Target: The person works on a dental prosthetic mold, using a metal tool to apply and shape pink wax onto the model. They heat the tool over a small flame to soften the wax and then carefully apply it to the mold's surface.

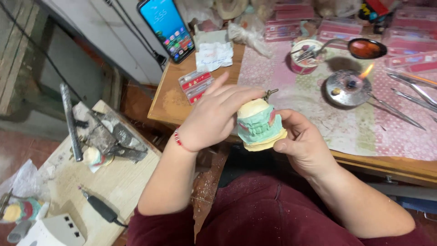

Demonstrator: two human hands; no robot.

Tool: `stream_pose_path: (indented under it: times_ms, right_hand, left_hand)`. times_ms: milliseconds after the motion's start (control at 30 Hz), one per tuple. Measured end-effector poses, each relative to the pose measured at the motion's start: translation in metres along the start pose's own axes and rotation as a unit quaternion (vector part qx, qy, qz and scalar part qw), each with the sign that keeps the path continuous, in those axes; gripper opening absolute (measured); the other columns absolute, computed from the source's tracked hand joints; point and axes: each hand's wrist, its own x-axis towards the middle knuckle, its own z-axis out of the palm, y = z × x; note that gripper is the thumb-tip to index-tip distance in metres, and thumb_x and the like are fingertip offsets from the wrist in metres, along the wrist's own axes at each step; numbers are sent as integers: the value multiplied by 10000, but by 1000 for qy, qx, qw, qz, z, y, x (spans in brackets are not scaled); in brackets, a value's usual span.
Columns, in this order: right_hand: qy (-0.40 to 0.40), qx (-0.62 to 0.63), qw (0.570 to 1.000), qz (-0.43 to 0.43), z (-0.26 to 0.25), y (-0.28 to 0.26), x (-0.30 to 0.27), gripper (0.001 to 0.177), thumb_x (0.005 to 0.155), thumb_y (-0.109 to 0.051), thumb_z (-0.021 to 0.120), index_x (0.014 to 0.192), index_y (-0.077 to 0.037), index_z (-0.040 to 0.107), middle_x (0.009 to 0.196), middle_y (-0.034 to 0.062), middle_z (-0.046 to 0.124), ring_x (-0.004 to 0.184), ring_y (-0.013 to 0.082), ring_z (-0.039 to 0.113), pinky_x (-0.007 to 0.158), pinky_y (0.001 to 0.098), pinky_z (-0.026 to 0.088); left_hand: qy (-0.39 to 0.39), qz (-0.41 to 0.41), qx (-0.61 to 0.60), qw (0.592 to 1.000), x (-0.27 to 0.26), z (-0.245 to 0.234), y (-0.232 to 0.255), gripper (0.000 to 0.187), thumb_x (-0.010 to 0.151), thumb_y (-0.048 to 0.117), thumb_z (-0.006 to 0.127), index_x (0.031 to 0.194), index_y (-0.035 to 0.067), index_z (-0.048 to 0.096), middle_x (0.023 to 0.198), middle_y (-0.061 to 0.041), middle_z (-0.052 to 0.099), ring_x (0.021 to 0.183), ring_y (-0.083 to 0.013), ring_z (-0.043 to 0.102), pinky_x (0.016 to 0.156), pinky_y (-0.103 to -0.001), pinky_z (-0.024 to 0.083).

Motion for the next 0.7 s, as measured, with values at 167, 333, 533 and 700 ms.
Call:
stream_pose_path:
  times_ms: [167, 333, 533, 700]
  right_hand:
    - [25, 15, 999, -30, -6, -13, -1, 757, 612, 91, 882, 1298, 46, 565, 1086, 87, 629, 957, 199, 742, 855, 303, 635]
    - [44, -8, 998, -40, -2, -28, -10, 699, 638, 60, 894, 1264, 42, 583, 1014, 46, 614, 858, 155, 764, 793, 280, 656]
    - [72, -158, 983, -52, -22, -54, -28, 791, 583, -54, 984, 1278, -14, 608, 1092, 101, 675, 922, 208, 767, 862, 391, 664]
    - [242, -526, 757, -302, -99, -123, -71, 278, 949, -119, 712, 1190, 1, 640, 1067, 131, 665, 883, 207, 664, 821, 298, 552]
  left_hand:
    - [-32, 1, -110, 993, -1, 11, 9, 828, 816, 361, 677, 1524, 14, 423, 1475, -215, 558, 1376, -440, 540, 1208, -667, 303]
    - [92, -9, -57, 994, -1, 60, 10, 1027, 614, 360, 993, 1436, 4, 490, 1353, -165, 640, 1232, -417, 646, 1138, -612, 445]
    - [163, 6, -206, 965, 18, 83, 27, 1020, 554, 271, 1026, 1378, 10, 485, 1289, -186, 666, 1183, -396, 678, 1046, -521, 538]
    - [184, -90, -325, 923, 11, 105, 36, 1034, 546, 101, 982, 1420, 33, 433, 1415, -210, 570, 1338, -294, 605, 1225, -429, 471]
